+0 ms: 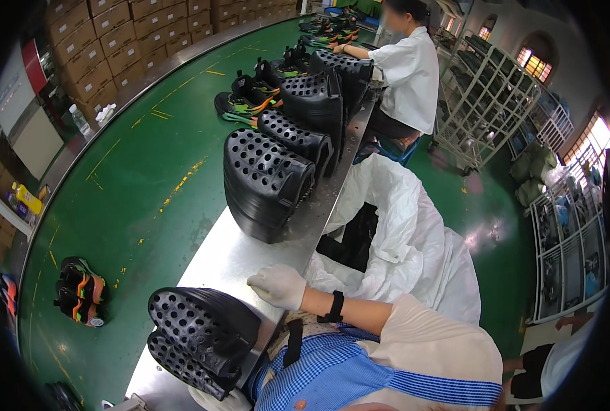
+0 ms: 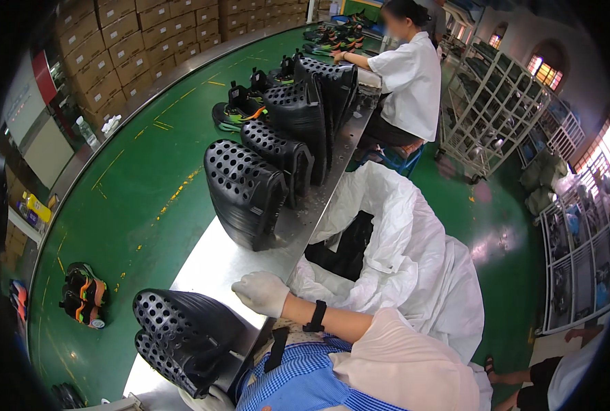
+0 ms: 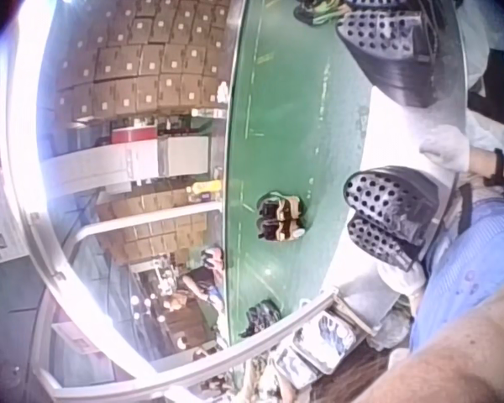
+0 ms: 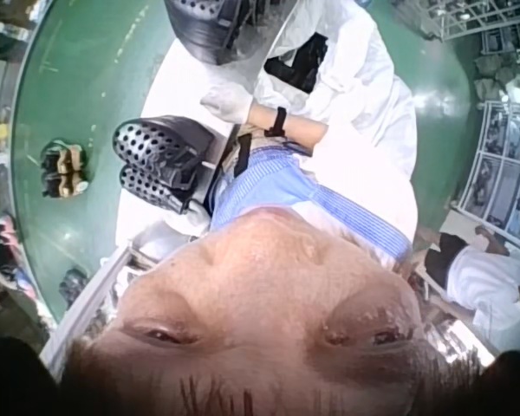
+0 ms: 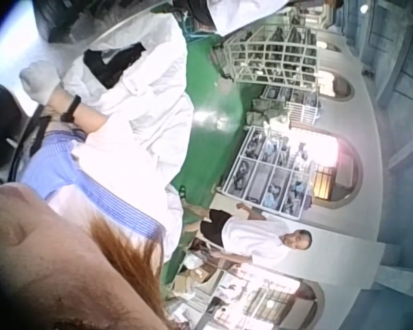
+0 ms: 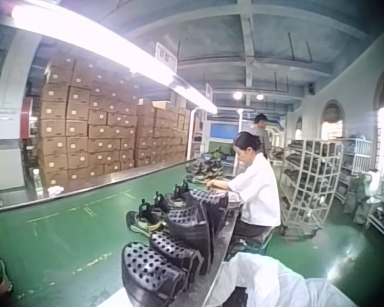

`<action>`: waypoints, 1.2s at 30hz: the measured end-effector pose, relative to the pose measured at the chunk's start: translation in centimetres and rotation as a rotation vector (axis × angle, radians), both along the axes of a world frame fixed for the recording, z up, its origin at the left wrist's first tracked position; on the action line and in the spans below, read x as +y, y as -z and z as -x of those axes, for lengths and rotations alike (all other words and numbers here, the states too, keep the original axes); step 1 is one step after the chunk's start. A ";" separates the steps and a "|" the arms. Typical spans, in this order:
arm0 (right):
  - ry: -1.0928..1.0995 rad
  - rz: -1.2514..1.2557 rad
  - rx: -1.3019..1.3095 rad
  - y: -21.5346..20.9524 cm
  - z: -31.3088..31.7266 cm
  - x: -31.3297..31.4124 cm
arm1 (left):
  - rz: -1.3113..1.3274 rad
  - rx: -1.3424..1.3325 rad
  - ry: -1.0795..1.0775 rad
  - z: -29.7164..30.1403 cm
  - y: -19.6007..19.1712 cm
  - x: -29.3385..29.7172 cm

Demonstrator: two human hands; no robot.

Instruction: Inspecting and organizing shoe outsoles and upper components on an assembly line.

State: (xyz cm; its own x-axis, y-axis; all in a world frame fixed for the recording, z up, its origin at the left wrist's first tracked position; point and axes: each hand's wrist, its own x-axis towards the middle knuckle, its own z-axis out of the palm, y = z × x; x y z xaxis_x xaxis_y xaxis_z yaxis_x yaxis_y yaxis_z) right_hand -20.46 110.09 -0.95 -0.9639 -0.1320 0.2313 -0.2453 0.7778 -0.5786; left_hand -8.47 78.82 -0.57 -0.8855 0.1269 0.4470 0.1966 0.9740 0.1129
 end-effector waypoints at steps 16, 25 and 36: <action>-0.003 0.014 0.022 0.6 0.3 0.6 | 0.002 0.037 0.005 -0.1 0.9 0.3; -0.003 -0.004 0.000 0.7 0.5 0.9 | 0.012 0.044 -0.003 0.0 1.3 0.6; -0.002 0.003 -0.013 0.5 0.7 1.3 | -0.062 0.128 -0.027 0.2 1.6 1.5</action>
State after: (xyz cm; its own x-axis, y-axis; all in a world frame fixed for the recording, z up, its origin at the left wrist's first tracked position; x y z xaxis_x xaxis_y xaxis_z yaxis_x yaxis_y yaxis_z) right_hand -21.16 111.35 -1.41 -0.9667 -0.1333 0.2186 -0.2391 0.7757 -0.5841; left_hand -8.66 80.28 -2.13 -0.8233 0.0729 0.5629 0.1875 0.9710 0.1485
